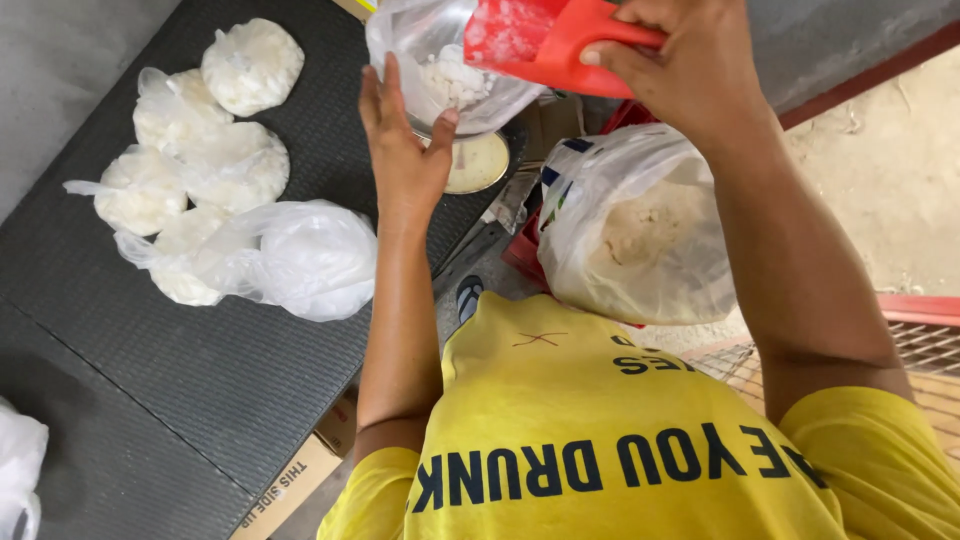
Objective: Scooping salt from a large sack into individual plastic bags and tying them.
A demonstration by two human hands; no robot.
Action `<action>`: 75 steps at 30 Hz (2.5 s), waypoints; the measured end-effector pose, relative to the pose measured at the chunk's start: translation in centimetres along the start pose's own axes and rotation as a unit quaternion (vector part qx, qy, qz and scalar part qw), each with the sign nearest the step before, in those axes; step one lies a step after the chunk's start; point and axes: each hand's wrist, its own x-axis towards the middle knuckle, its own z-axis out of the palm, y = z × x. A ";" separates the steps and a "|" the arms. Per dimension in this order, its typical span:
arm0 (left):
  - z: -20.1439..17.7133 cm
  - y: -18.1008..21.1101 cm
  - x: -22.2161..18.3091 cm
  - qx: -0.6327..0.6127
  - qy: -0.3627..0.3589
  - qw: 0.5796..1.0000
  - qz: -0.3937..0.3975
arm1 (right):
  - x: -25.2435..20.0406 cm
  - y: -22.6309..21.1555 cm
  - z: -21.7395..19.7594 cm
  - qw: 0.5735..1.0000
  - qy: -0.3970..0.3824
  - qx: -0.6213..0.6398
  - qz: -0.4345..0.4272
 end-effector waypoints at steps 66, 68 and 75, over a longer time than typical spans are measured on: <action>10.8 5.2 -10.1 0.141 -0.301 0.934 0.131 | -25.0 0.9 8.2 0.979 -0.150 -0.009 0.141; 10.8 4.9 -10.1 0.131 -0.293 0.934 0.155 | -25.2 0.4 7.0 0.968 -0.185 -0.005 0.168; 11.0 5.2 -9.6 0.133 -0.304 0.934 0.132 | -25.1 0.0 6.0 0.974 -0.162 0.002 0.155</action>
